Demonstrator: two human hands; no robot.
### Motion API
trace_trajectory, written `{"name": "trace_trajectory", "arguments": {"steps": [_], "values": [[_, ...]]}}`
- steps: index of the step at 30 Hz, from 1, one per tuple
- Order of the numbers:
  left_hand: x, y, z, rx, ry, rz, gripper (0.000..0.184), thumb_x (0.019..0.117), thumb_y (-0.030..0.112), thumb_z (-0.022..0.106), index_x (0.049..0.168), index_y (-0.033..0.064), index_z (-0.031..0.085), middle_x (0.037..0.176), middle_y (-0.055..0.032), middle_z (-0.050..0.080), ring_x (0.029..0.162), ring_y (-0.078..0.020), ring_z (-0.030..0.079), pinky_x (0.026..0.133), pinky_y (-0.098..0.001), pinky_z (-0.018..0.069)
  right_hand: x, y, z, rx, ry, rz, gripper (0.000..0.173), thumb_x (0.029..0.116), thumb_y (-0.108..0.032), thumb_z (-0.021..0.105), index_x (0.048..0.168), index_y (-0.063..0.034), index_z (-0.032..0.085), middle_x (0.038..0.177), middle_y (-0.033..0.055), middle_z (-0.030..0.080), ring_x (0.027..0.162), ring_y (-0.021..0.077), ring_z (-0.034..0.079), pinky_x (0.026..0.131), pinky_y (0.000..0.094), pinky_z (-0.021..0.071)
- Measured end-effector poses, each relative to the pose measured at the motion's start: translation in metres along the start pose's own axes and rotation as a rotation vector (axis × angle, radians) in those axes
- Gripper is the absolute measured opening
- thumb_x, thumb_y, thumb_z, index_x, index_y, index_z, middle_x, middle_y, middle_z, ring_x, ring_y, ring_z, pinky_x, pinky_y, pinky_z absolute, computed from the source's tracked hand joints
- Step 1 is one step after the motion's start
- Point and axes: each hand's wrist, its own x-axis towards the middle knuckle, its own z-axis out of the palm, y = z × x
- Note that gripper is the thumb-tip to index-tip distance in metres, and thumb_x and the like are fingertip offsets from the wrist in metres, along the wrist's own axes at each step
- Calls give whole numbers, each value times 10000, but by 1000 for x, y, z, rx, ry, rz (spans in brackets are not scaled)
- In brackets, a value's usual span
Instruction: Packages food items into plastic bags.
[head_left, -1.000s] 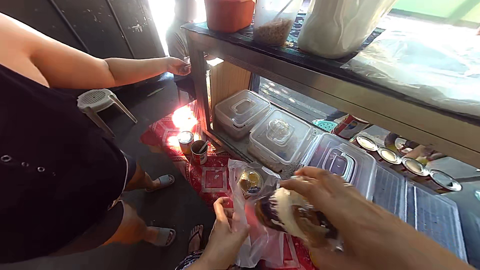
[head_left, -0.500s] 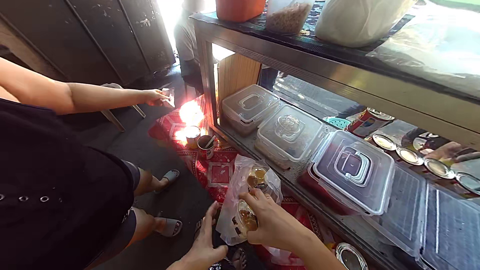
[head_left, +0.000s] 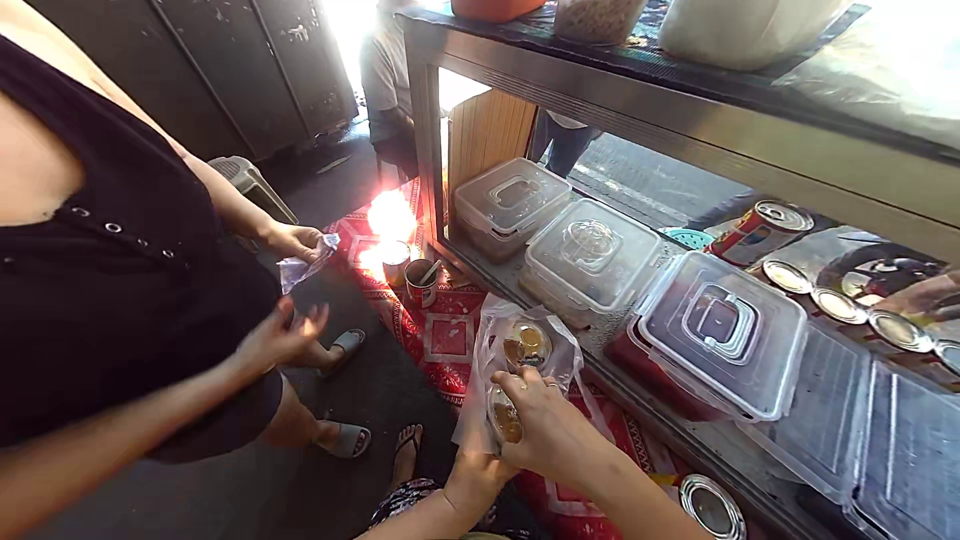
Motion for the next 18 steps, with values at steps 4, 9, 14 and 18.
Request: {"name": "trace_trajectory", "arguments": {"steps": [4, 9, 14, 18], "values": [[3, 28, -16, 53, -143, -78, 1039, 739, 241, 901, 1498, -120, 291, 1469, -256, 484, 1359, -195, 520, 1151, -340, 437, 4, 18, 5, -3, -55, 6, 924, 745, -299, 839, 1556, -232, 402, 1528, 264, 383, 1331, 496, 458, 973, 619, 501], [10, 65, -31, -130, -98, -595, 694, 915, 235, 739, 1433, -40, 368, 1157, -140, 680, 1013, -181, 701, 869, -364, 597, 5, 35, 19, -59, -49, -70, 851, 751, -191, 831, 1515, -203, 455, 1573, 293, 324, 1384, 544, 390, 922, 664, 513], [20, 77, -26, -264, -178, -720, 231, 944, -18, 637, 1169, -55, 603, 996, -125, 716, 869, -201, 722, 813, -375, 621, 4, 45, 33, -55, -18, -89, 753, 809, -168, 783, 1495, -115, 476, 1595, 318, 293, 1443, 551, 321, 952, 699, 480], [19, 82, -24, -349, -135, -658, 181, 950, -47, 610, 1131, -53, 611, 1008, -125, 704, 870, -220, 729, 821, -399, 635, 10, 65, 54, -34, 89, -153, 775, 789, -190, 810, 1492, -144, 486, 1575, 325, 328, 1370, 561, 420, 935, 654, 518]]}}
